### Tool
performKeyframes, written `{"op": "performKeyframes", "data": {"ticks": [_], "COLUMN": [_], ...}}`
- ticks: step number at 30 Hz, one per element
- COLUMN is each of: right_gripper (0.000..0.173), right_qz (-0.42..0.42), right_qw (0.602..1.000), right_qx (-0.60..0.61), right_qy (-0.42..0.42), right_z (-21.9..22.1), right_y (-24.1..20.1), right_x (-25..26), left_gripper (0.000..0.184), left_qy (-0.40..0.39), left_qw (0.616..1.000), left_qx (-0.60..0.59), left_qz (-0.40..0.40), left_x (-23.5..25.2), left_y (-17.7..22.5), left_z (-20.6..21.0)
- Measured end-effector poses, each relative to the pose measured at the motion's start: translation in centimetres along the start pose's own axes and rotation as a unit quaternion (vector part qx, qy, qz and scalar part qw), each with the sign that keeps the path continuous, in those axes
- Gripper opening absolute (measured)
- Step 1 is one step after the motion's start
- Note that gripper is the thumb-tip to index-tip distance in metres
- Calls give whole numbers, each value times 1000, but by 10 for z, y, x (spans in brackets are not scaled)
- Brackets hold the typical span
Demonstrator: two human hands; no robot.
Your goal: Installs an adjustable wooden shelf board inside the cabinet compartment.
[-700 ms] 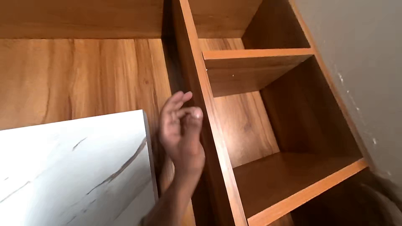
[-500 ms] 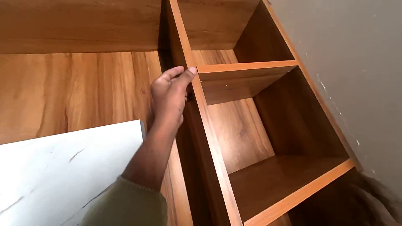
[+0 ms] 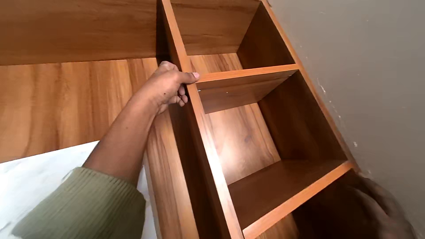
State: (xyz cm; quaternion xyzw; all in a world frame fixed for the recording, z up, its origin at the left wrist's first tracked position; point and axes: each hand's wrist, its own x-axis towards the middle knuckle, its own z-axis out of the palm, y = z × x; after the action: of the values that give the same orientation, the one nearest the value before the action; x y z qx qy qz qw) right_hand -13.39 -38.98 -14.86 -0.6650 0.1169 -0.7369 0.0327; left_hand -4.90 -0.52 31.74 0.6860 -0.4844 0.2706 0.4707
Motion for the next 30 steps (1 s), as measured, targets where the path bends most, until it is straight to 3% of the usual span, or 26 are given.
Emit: {"op": "performKeyframes", "data": {"ticks": [4, 9, 13, 18, 23, 30], "right_gripper": [35, 36, 40, 72, 74, 79], "right_qz": [-4, -24, -7, 3, 5, 4], "right_qw": [997, 992, 999, 994, 992, 983], "right_qx": [12, 10, 18, -50, -97, -166], "right_qy": [74, 121, 46, -94, -83, -75], "right_z": [-9, -39, -51, -19, 13, 14], "right_y": [0, -53, -103, -108, -99, -114], "right_x": [11, 111, 216, 330, 345, 346], "left_gripper": [34, 32, 37, 29, 30, 25], "left_qy": [31, 65, 62, 54, 46, 34], "left_qw": [999, 995, 995, 997, 998, 999], "left_qx": [33, 64, 57, 44, 31, 15], "left_qz": [-20, -47, -49, -43, -35, -12], "left_x": [7, 10, 10, 6, 8, 2], "left_y": [1, 9, 6, 6, 2, 4], "left_z": [5, 11, 8, 8, 6, 4]}}
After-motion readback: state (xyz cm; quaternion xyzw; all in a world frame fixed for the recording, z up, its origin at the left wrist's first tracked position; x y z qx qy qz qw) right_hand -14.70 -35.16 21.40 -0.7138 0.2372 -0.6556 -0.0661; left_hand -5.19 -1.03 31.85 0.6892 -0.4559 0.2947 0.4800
